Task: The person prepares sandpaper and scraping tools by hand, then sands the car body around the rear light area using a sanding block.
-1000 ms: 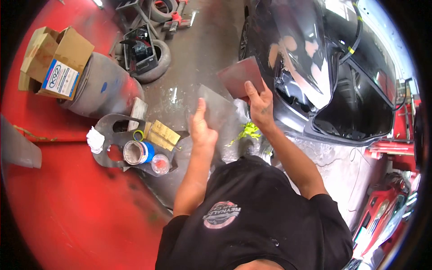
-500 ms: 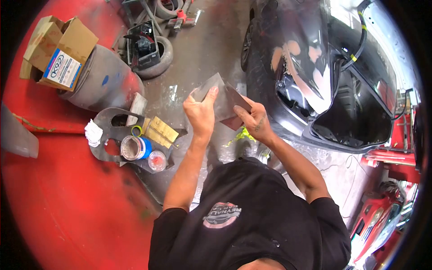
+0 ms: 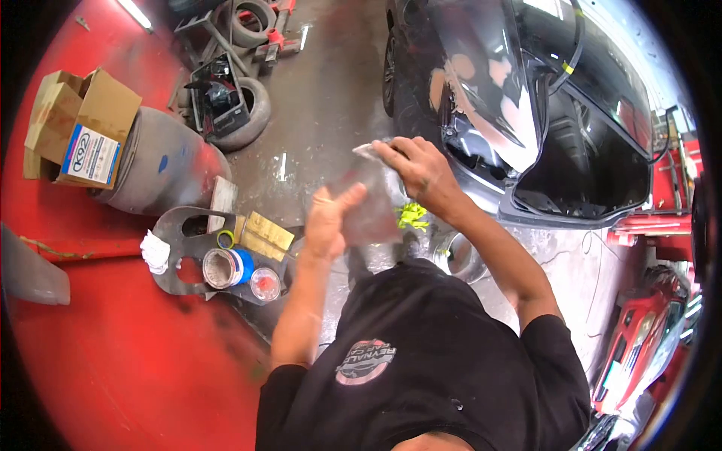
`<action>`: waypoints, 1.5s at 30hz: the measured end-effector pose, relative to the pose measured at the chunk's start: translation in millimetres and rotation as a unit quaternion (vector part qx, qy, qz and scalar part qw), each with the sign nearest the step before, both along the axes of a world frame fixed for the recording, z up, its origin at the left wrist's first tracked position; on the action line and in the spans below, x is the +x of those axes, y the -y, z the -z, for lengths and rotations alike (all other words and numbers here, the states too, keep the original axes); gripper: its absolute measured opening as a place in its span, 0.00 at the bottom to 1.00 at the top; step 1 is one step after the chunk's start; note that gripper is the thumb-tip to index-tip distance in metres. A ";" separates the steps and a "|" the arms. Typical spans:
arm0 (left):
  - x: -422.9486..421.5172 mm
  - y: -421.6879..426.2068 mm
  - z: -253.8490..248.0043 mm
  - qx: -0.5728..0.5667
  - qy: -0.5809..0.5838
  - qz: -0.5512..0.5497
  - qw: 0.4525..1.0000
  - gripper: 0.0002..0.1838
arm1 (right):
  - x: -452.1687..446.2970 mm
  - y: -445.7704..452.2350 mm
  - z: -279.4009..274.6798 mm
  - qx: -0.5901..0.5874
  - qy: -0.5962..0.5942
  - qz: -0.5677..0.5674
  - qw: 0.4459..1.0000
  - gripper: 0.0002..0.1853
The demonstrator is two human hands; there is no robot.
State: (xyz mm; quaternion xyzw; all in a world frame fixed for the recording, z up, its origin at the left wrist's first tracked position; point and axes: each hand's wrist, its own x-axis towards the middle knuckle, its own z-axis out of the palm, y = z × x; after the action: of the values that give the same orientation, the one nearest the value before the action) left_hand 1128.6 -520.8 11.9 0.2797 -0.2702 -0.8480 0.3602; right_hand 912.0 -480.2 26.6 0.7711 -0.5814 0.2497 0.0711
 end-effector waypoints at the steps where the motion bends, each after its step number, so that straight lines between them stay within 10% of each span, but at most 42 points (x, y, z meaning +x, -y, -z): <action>1: -5.2 -4.0 -0.7 -0.005 -0.014 -0.005 1.000 0.17 | 6.0 -2.1 -4.5 -0.017 -0.003 -0.015 1.000 0.24; 21: -14.3 -3.1 -6.3 -0.080 0.039 -0.108 0.990 0.12 | -14.5 -21.2 -23.3 0.032 0.021 -0.110 0.993 0.27; 25: -6.9 4.4 5.6 -0.112 0.061 -0.144 0.981 0.11 | -25.2 -26.6 -18.7 -0.022 0.225 -0.007 0.974 0.16; 29: -7.8 6.2 7.7 -0.136 0.045 -0.169 0.975 0.13 | -28.7 -40.1 -9.8 0.130 0.499 0.189 0.836 0.18; 34: -11.1 7.1 14.9 -0.118 0.036 -0.139 0.982 0.10 | -9.4 -39.8 31.4 0.185 0.667 0.058 0.719 0.22; 39: -25.8 1.4 8.4 -0.109 0.023 -0.074 0.991 0.13 | 2.9 -18.4 27.8 0.189 0.716 0.073 0.668 0.24; 45: -44.4 6.8 8.9 0.037 0.140 -0.259 0.955 0.20 | 21.2 -3.4 19.1 0.063 0.782 0.111 0.610 0.21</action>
State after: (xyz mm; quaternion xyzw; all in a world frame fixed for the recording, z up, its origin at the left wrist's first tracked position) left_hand 1084.2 -527.6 3.1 0.4691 -0.2045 -0.6876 0.5150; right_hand 933.2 -476.9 7.6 0.2147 -0.5117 0.7111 -0.4318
